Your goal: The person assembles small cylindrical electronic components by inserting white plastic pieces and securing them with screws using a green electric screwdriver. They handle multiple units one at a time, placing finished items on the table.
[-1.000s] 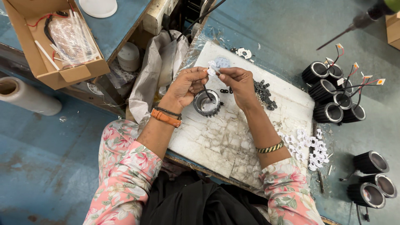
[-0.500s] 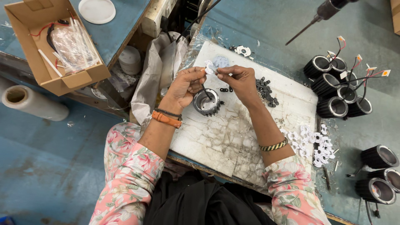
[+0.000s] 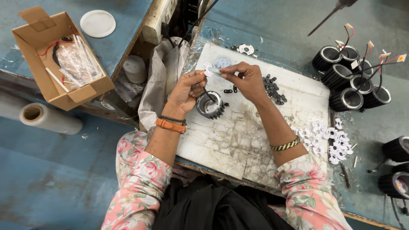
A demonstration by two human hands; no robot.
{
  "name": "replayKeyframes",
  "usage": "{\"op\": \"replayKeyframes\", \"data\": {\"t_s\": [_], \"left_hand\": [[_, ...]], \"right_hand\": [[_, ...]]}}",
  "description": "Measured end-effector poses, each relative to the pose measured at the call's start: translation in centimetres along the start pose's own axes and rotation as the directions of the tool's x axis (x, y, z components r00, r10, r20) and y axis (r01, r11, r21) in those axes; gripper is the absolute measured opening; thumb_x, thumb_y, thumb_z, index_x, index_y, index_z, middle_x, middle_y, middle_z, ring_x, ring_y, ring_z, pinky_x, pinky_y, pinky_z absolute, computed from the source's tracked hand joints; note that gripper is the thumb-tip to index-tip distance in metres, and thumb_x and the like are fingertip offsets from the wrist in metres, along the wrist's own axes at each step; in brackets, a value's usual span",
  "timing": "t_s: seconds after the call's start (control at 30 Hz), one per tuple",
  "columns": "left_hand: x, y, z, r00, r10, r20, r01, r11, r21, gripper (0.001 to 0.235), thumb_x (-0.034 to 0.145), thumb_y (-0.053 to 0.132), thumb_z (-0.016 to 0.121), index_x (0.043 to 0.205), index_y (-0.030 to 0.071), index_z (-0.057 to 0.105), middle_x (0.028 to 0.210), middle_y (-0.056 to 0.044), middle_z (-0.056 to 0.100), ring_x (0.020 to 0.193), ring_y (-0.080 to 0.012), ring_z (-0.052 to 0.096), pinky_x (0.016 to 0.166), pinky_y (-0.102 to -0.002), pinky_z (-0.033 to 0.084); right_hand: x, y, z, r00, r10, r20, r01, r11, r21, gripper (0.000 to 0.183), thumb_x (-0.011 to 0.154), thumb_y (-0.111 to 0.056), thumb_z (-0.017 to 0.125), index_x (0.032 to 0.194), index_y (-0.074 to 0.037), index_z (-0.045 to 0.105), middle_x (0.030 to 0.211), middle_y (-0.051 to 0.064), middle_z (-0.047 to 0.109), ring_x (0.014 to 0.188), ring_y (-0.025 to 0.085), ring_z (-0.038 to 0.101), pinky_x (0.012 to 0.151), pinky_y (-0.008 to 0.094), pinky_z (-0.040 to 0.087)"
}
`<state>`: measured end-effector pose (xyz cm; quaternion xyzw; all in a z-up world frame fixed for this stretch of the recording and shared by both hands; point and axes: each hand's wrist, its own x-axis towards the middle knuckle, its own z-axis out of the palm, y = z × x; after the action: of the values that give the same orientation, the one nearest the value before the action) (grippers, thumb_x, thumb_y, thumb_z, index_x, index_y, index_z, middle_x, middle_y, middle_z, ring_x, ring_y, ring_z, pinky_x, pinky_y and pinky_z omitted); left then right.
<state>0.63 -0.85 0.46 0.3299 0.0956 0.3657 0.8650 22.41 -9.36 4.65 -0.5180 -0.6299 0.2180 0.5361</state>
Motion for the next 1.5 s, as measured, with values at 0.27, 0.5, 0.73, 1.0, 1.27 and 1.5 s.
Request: {"op": "replayKeyframes", "data": {"t_s": [0.27,0.5,0.73,1.0,1.27,1.5], "left_hand": [[0.1,0.0,-0.1,1.0,-0.007,0.013,0.007,1.0,0.022,0.007,0.097,0.007,0.069,0.102,0.003,0.067,0.077,-0.003,0.065,0.049,-0.0008,0.038,0.045,-0.016,0.029],[0.2,0.0,-0.2,1.0,-0.007,0.021,0.006,0.999,0.034,0.005,0.097,0.008,0.07,0.1,0.005,0.068,0.077,-0.002,0.065,0.05,-0.001,0.038,0.046,-0.016,0.03],[0.0,-0.1,0.0,1.0,0.014,-0.003,-0.013,0.998,0.054,0.006,0.095,0.007,0.07,0.1,0.004,0.07,0.077,-0.004,0.067,0.05,-0.0013,0.039,0.046,-0.017,0.031],[-0.1,-0.1,0.1,1.0,0.023,0.0,-0.022,0.997,0.073,0.008,0.095,0.008,0.072,0.102,0.003,0.07,0.077,-0.004,0.067,0.05,-0.0018,0.039,0.046,-0.018,0.031],[-0.5,0.2,1.3,0.997,0.004,0.073,-0.013,0.994,0.112,0.009,0.097,0.009,0.072,0.098,0.001,0.068,0.078,-0.004,0.067,0.051,-0.0016,0.037,0.047,-0.019,0.028],[-1.1,-0.6,2.1,0.986,0.016,0.167,-0.052,0.976,0.212,0.01,0.097,0.011,0.074,0.097,0.002,0.07,0.076,-0.001,0.066,0.053,-0.0015,0.039,0.048,-0.02,0.028]], "right_hand": [[-0.1,-3.9,-1.6,0.969,-0.243,-0.041,0.227,0.944,-0.238,0.017,0.091,-0.002,0.083,0.106,-0.011,0.081,0.097,0.0,0.077,0.085,0.008,0.06,0.067,0.025,0.044],[-0.4,-5.8,-1.0,0.991,-0.112,-0.069,0.091,0.964,-0.249,0.014,0.092,-0.006,0.082,0.103,-0.013,0.082,0.091,0.0,0.076,0.071,0.011,0.053,0.056,0.028,0.037],[-0.2,-4.6,-1.6,0.916,-0.367,-0.16,0.209,0.78,-0.589,0.005,0.099,-0.009,0.076,0.103,-0.007,0.077,0.094,0.005,0.073,0.086,0.02,0.064,0.076,0.034,0.051],[-0.5,-2.2,-0.5,0.925,-0.379,0.018,0.227,0.515,-0.827,0.005,0.094,-0.01,0.075,0.098,-0.011,0.077,0.095,0.003,0.068,0.095,0.024,0.063,0.077,0.037,0.054],[-0.7,-5.0,-0.6,0.941,-0.331,0.069,0.257,0.567,-0.783,0.014,0.092,-0.012,0.077,0.105,-0.012,0.076,0.105,0.004,0.07,0.1,0.025,0.063,0.083,0.039,0.054],[-3.5,-9.4,-2.9,0.989,-0.052,0.141,0.123,0.82,-0.559,0.042,0.095,-0.002,0.069,0.136,-0.012,0.065,0.125,0.01,0.068,0.108,0.023,0.066,0.09,0.037,0.057]]}}
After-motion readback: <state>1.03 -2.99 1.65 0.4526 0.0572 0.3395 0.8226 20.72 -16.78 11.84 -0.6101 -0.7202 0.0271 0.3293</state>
